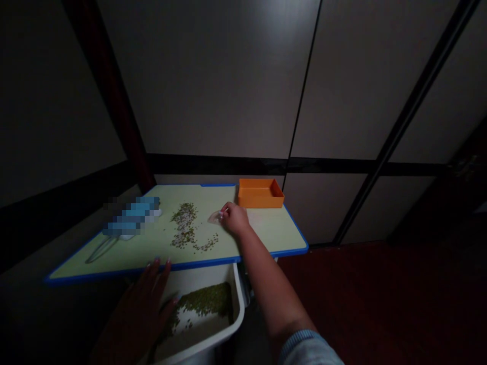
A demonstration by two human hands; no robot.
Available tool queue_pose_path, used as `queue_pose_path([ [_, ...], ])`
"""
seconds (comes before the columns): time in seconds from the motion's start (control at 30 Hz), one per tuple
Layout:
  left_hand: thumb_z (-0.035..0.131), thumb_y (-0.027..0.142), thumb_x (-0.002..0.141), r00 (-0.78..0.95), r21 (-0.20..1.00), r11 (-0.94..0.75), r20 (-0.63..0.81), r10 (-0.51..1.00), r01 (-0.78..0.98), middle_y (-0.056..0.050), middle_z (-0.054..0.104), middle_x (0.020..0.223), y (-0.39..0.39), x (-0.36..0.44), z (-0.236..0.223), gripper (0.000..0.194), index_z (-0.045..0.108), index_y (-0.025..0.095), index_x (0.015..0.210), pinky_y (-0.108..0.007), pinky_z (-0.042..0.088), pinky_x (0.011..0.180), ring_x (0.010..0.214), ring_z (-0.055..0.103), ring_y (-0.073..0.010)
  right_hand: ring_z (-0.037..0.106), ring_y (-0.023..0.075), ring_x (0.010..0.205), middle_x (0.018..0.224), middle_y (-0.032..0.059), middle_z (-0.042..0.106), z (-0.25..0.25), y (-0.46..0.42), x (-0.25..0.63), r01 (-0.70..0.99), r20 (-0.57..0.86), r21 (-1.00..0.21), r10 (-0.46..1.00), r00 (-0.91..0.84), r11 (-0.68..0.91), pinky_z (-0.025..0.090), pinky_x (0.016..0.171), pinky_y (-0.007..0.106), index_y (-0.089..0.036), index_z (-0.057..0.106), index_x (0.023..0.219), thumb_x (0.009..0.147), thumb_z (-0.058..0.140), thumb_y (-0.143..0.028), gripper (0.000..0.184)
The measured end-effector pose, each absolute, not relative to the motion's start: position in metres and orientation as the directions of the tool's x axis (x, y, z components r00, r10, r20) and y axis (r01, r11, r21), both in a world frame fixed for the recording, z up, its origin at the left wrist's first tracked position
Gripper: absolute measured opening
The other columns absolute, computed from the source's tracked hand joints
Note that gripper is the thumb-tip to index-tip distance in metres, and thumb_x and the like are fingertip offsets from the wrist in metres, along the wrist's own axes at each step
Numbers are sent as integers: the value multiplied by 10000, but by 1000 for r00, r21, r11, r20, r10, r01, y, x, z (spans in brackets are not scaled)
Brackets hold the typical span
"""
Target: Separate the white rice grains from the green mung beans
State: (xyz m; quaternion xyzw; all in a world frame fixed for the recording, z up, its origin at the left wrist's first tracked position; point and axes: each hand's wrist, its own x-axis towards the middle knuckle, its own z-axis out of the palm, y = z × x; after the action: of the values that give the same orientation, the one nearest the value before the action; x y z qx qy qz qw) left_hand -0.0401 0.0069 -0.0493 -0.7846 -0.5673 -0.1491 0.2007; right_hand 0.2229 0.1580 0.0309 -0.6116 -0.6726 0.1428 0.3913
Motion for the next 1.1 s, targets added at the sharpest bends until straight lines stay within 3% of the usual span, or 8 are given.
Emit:
queue_pose_path([
  [0.07,380,424,870,293,-125,-265,469,833,956,-188,347,1561,6,-39,-48,688,238,172,1495,-537,449,1036,1422,380,-346,651,137,771,835,1,734,31,156,232,726,346,-673,928,136,144,441,745,232,-218,641,898,871,597,-250,61],
  [0.23,384,425,872,306,-70,-313,482,821,947,-178,292,1590,7,-38,-48,757,58,219,1524,-550,425,1063,1448,331,-346,655,144,825,921,24,735,35,157,246,695,326,-719,875,357,-16,434,744,243,-210,632,959,926,532,-329,159],
  [0.37,372,402,881,310,-77,-315,501,808,946,-181,315,1584,4,-37,-45,787,-70,251,1514,-546,431,1050,1444,340,-341,648,149,803,880,17,734,37,154,241,742,313,-670,899,306,-20,423,725,250,-210,633,868,900,570,-332,141],
  [0.53,366,397,888,312,-81,-317,522,794,945,-212,322,1572,2,-34,-42,796,-107,235,1508,-538,431,1042,1434,353,-354,632,157,758,799,21,725,41,147,231,813,290,-582,939,185,19,407,718,260,-208,633,807,871,604,-333,143],
  [0.77,359,427,891,303,-95,-299,522,797,950,-198,300,1585,2,-31,-39,797,-113,241,1506,-542,414,1060,1447,335,-346,633,200,924,940,59,736,47,147,232,923,310,-384,937,159,-29,364,891,350,-203,680,890,898,558,-376,212],
  [0.93,364,420,894,300,-117,-282,523,798,952,-210,328,1571,2,-30,-40,798,-112,232,1506,-537,422,1054,1440,353,-338,616,237,1021,1033,108,721,50,146,235,930,297,-347,926,234,-123,347,929,395,-182,685,991,924,517,-365,257],
  [1.1,364,463,875,324,-116,-313,540,777,943,-214,348,1559,8,-36,-47,737,133,185,1516,-533,434,1044,1431,365,-352,634,239,1028,1052,120,725,51,146,237,914,283,-357,910,303,-193,372,907,370,-173,689,1002,921,520,-364,268],
])
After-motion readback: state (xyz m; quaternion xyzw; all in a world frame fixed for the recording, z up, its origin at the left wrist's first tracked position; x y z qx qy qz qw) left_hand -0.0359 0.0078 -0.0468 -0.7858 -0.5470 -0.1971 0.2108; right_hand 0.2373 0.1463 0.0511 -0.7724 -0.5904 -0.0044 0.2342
